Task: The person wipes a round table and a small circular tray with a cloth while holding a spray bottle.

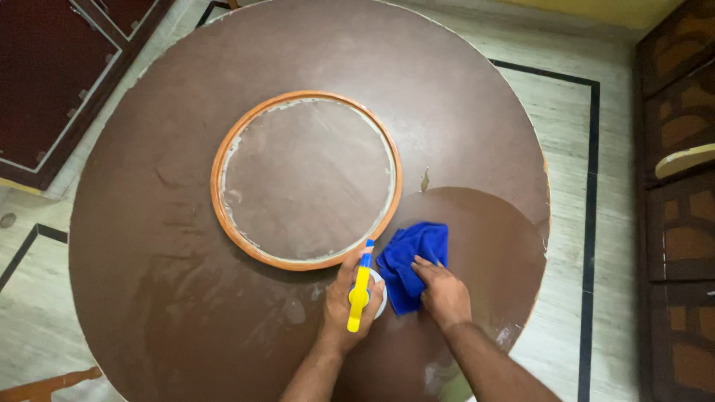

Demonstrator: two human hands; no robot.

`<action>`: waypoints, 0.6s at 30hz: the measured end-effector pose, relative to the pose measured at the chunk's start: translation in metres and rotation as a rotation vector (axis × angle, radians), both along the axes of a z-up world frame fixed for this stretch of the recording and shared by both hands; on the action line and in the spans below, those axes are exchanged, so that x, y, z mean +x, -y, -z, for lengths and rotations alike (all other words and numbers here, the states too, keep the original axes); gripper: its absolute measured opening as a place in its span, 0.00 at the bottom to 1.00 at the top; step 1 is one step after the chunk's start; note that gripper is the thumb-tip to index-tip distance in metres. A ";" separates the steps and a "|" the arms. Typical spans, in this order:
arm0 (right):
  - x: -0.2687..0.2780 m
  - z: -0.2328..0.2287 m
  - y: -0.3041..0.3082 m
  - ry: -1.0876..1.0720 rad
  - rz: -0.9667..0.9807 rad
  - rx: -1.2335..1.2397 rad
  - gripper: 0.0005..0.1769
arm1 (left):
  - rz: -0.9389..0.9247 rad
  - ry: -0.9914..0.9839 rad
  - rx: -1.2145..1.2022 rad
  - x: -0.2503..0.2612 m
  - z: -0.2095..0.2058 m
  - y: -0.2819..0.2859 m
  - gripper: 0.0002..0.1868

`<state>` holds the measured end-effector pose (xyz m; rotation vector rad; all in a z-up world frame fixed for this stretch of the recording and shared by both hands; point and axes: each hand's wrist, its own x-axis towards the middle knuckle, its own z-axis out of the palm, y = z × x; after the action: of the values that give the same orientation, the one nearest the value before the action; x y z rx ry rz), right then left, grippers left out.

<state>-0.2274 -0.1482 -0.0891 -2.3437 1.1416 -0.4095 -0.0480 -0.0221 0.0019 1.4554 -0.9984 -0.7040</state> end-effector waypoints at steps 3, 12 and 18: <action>0.005 0.001 -0.011 0.140 0.301 0.062 0.30 | -0.028 0.117 -0.069 0.002 -0.012 -0.001 0.31; 0.001 0.032 0.026 0.847 0.734 0.647 0.13 | -0.166 0.131 0.236 0.023 -0.033 -0.012 0.31; 0.009 0.014 0.050 1.030 0.679 0.710 0.11 | -0.177 0.148 0.516 0.036 -0.032 -0.024 0.30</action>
<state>-0.2189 -0.1986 -0.1033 -0.8478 1.1887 -1.0604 -0.0119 0.0019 0.0339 2.0433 -0.8157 -0.7654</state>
